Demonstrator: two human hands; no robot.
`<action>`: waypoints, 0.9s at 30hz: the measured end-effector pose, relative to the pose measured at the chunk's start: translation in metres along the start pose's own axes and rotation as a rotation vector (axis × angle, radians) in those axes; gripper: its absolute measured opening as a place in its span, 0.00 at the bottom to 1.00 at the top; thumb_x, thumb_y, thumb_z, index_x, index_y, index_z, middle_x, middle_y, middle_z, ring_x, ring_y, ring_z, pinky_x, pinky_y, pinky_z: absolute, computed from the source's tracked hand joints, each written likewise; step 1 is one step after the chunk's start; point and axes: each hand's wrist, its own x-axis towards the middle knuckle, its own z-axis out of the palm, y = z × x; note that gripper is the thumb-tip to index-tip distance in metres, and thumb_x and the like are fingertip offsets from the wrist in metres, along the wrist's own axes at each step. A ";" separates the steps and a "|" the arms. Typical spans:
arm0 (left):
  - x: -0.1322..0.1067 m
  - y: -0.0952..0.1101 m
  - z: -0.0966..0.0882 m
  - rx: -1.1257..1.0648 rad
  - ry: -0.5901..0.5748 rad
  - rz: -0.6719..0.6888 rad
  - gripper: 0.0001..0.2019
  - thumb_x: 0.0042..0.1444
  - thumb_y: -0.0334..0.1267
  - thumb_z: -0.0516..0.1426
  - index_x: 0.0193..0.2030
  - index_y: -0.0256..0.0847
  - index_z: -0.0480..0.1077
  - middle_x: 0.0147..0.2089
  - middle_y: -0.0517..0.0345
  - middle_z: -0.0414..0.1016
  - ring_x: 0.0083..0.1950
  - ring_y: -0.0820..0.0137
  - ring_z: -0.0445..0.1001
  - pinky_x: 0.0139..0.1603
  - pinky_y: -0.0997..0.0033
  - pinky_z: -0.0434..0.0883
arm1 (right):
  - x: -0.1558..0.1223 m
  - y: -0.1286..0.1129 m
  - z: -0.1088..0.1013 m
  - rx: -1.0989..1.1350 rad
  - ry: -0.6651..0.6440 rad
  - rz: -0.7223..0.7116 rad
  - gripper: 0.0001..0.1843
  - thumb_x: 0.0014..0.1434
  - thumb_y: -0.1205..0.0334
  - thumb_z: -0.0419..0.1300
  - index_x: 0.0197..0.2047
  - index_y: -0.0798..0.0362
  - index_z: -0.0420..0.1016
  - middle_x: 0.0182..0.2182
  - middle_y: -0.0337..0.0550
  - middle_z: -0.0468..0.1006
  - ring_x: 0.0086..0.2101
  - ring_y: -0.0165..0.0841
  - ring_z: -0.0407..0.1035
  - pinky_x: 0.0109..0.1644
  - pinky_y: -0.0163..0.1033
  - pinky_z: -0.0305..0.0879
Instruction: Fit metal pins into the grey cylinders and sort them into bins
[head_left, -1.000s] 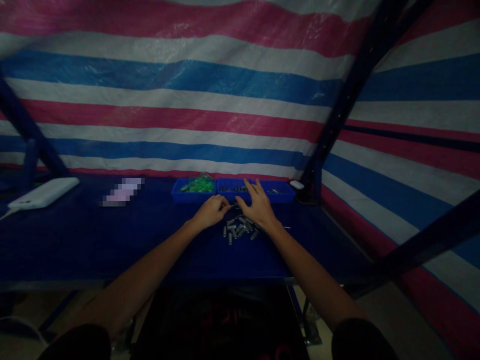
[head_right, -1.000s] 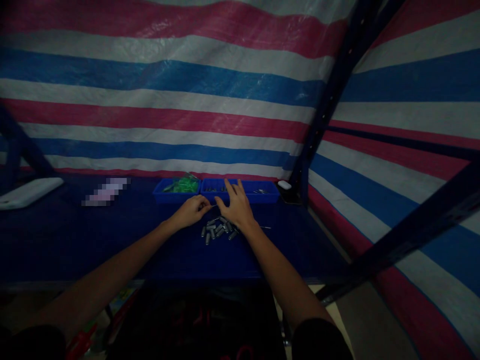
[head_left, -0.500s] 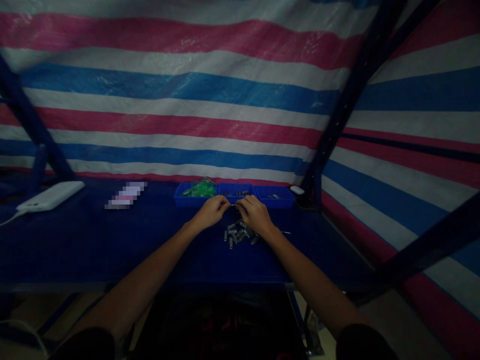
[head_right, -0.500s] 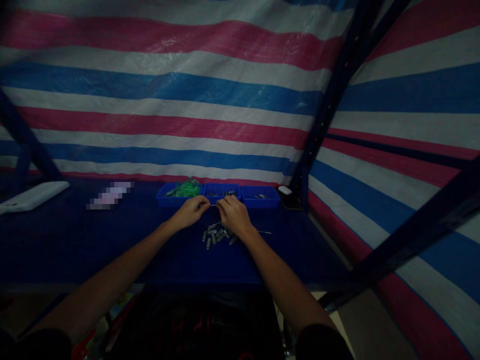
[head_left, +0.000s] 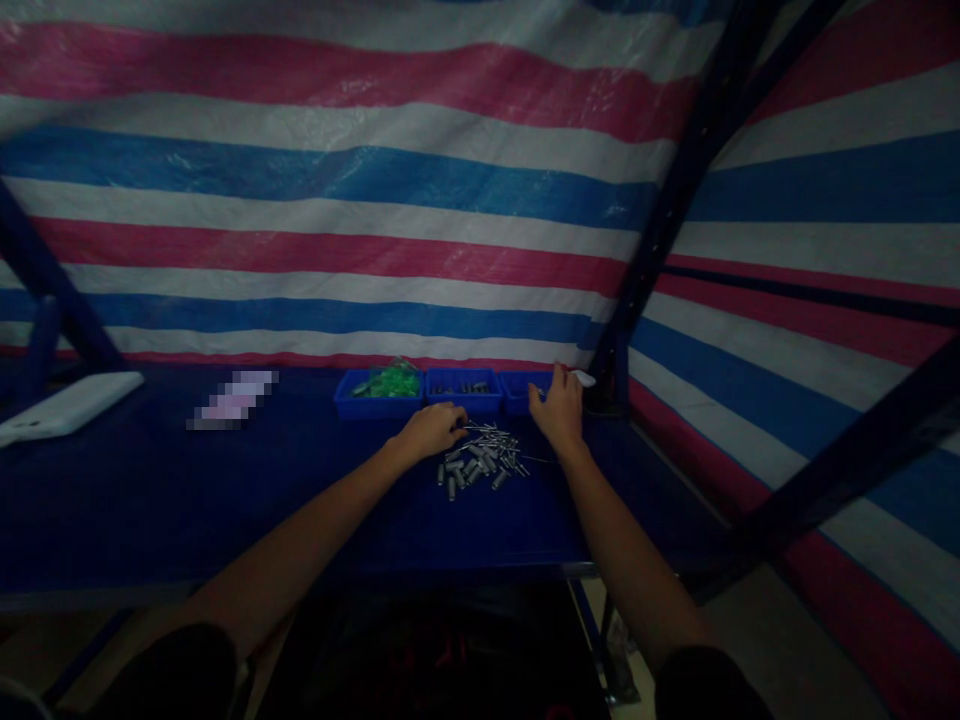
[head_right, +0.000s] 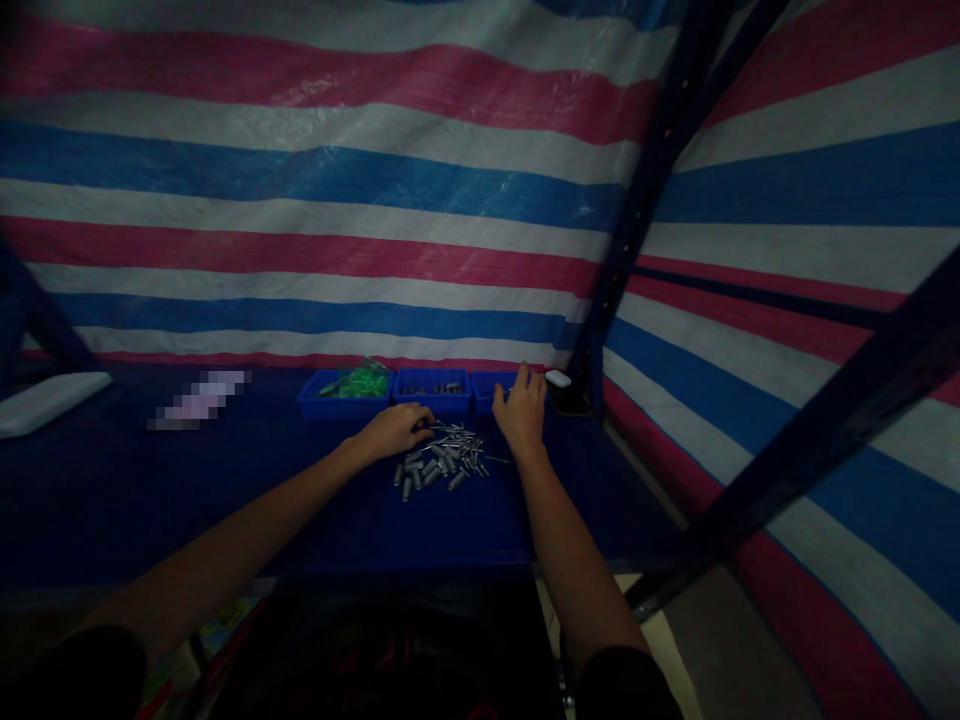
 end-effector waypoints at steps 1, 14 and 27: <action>0.003 0.000 0.002 0.013 -0.011 -0.011 0.07 0.52 0.38 0.53 0.35 0.40 0.69 0.36 0.54 0.72 0.38 0.65 0.71 0.36 0.70 0.64 | -0.002 -0.001 0.002 0.032 -0.007 -0.012 0.29 0.56 0.57 0.51 0.56 0.67 0.57 0.49 0.64 0.65 0.51 0.46 0.57 0.53 0.48 0.54; -0.015 -0.005 -0.013 -0.395 0.291 -0.256 0.08 0.59 0.36 0.42 0.33 0.39 0.59 0.26 0.59 0.67 0.30 0.70 0.69 0.34 0.71 0.64 | -0.038 -0.058 0.002 0.279 -0.279 -0.598 0.09 0.58 0.60 0.52 0.40 0.52 0.69 0.35 0.45 0.71 0.40 0.34 0.65 0.43 0.37 0.62; -0.019 0.005 -0.013 -0.292 0.089 -0.147 0.13 0.55 0.45 0.49 0.31 0.39 0.68 0.23 0.61 0.70 0.26 0.72 0.68 0.26 0.75 0.59 | -0.007 -0.034 -0.001 0.235 -0.079 -0.343 0.13 0.61 0.63 0.44 0.39 0.57 0.68 0.34 0.49 0.74 0.36 0.35 0.68 0.42 0.37 0.61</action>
